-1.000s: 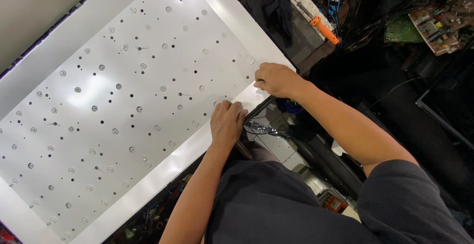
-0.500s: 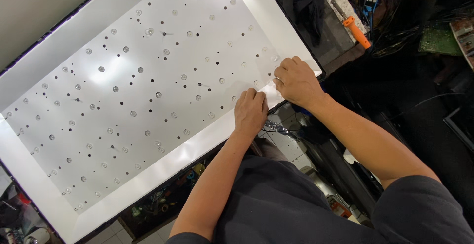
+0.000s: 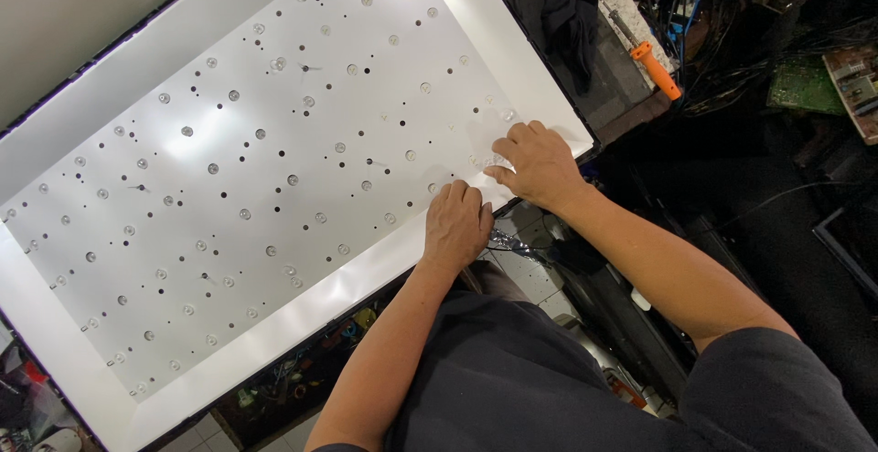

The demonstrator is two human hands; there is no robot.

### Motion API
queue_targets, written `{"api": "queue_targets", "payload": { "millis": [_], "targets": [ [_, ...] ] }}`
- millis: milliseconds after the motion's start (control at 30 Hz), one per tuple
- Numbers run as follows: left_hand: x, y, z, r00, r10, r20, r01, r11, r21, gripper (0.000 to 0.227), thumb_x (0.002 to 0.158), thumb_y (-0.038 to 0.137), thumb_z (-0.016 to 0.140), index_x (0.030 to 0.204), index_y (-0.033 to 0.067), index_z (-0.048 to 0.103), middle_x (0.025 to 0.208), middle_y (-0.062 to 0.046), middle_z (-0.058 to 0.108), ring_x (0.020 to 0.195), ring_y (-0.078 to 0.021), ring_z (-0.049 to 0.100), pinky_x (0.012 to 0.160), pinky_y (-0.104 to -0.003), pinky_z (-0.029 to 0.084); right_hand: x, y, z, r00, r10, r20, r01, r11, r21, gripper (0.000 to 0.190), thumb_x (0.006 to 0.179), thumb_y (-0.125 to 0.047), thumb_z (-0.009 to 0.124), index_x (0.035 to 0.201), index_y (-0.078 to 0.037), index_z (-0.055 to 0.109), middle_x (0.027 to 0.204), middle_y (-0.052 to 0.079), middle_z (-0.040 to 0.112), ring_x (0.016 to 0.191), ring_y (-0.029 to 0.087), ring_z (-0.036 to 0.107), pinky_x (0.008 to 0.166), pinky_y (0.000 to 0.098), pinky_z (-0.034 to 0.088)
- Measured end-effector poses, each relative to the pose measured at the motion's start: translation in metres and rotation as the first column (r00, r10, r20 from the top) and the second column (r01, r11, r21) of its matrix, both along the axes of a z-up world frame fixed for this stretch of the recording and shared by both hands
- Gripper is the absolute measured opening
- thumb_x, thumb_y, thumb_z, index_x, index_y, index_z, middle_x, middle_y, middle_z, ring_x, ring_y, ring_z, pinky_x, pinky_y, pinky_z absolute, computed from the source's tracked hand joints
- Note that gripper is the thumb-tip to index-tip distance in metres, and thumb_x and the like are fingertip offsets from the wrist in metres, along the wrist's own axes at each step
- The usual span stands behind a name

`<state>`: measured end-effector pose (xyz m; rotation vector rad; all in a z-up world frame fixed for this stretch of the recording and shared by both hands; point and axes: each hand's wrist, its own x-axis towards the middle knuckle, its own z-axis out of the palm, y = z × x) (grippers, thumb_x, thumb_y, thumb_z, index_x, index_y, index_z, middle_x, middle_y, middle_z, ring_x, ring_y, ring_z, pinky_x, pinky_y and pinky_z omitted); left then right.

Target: The person peels a white diffuser sheet from the television panel, removes several plastic backlight strips from the internal frame, and places them into a small container.

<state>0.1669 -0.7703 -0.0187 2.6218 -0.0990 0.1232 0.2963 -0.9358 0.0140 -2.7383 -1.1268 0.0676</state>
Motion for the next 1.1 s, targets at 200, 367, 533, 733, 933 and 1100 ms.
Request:
{"api": "queue_targets", "payload": {
  "millis": [200,367,533,733,933,1100],
  "targets": [
    [0.004,-0.001,0.005,0.994,0.006,-0.11,-0.001,0.999,0.047,0.026,0.095,0.033,0.058,0.089,0.0088,0.062,0.088,-0.01,0.054,0.083,-0.0315,0.062,0.069,-0.042,0.05,-0.001,0.004,-0.038,0.998,0.05,-0.032,-0.049,0.998,0.031,0.026,0.094,-0.046,0.064,0.095,-0.02,0.07,0.087,0.004,0.059,0.088,0.024,0.061,0.075,0.0359,0.052],
    [0.005,0.0,0.013,0.989,-0.032,-0.148,0.042,0.997,0.069,0.025,0.096,0.032,0.057,0.087,0.0092,0.063,0.085,-0.01,0.055,0.083,-0.0314,0.063,0.069,-0.042,0.05,0.007,-0.01,-0.026,0.997,0.031,-0.074,-0.021,0.991,0.131,0.018,0.091,-0.032,0.066,0.099,-0.017,0.068,0.09,0.006,0.06,0.089,0.026,0.063,0.081,0.035,0.052],
    [0.004,0.0,0.007,0.99,-0.028,-0.138,0.039,0.996,0.081,0.029,0.098,0.033,0.054,0.085,0.0093,0.063,0.084,-0.011,0.056,0.084,-0.0325,0.064,0.069,-0.043,0.05,-0.001,0.002,-0.009,0.995,0.064,-0.077,-0.051,0.987,0.154,0.026,0.094,-0.039,0.067,0.104,-0.016,0.071,0.093,0.007,0.063,0.09,0.026,0.063,0.084,0.0362,0.052],
    [-0.002,0.002,0.001,0.986,-0.019,-0.168,0.032,0.997,0.077,0.037,0.103,0.041,0.05,0.086,0.0121,0.064,0.08,-0.009,0.057,0.08,-0.03,0.067,0.064,-0.041,0.052,-0.009,0.02,-0.042,0.999,0.041,0.028,-0.045,0.992,0.12,0.021,0.091,-0.041,0.065,0.087,-0.02,0.069,0.086,0.004,0.055,0.082,0.025,0.057,0.071,0.0378,0.05],
    [-0.013,0.014,-0.004,0.999,0.003,0.045,-0.008,0.994,0.113,0.039,0.103,0.04,0.053,0.075,0.0136,0.061,0.074,-0.006,0.053,0.074,-0.0288,0.063,0.061,-0.039,0.049,-0.003,0.007,-0.043,0.995,0.027,0.094,-0.043,0.986,0.164,0.013,0.085,-0.032,0.067,0.089,-0.02,0.063,0.087,0.002,0.051,0.083,0.024,0.057,0.069,0.0366,0.05],
    [-0.021,0.036,0.013,0.99,-0.02,0.141,0.0,0.99,0.141,0.039,0.099,0.037,0.063,0.07,0.0122,0.057,0.08,-0.008,0.051,0.081,-0.0303,0.058,0.068,-0.039,0.044,0.007,0.003,-0.026,0.99,0.128,-0.066,-0.115,0.979,0.166,0.017,0.096,-0.034,0.069,0.096,-0.017,0.074,0.097,0.006,0.064,0.09,0.025,0.062,0.08,0.0352,0.052]
  ]
}}
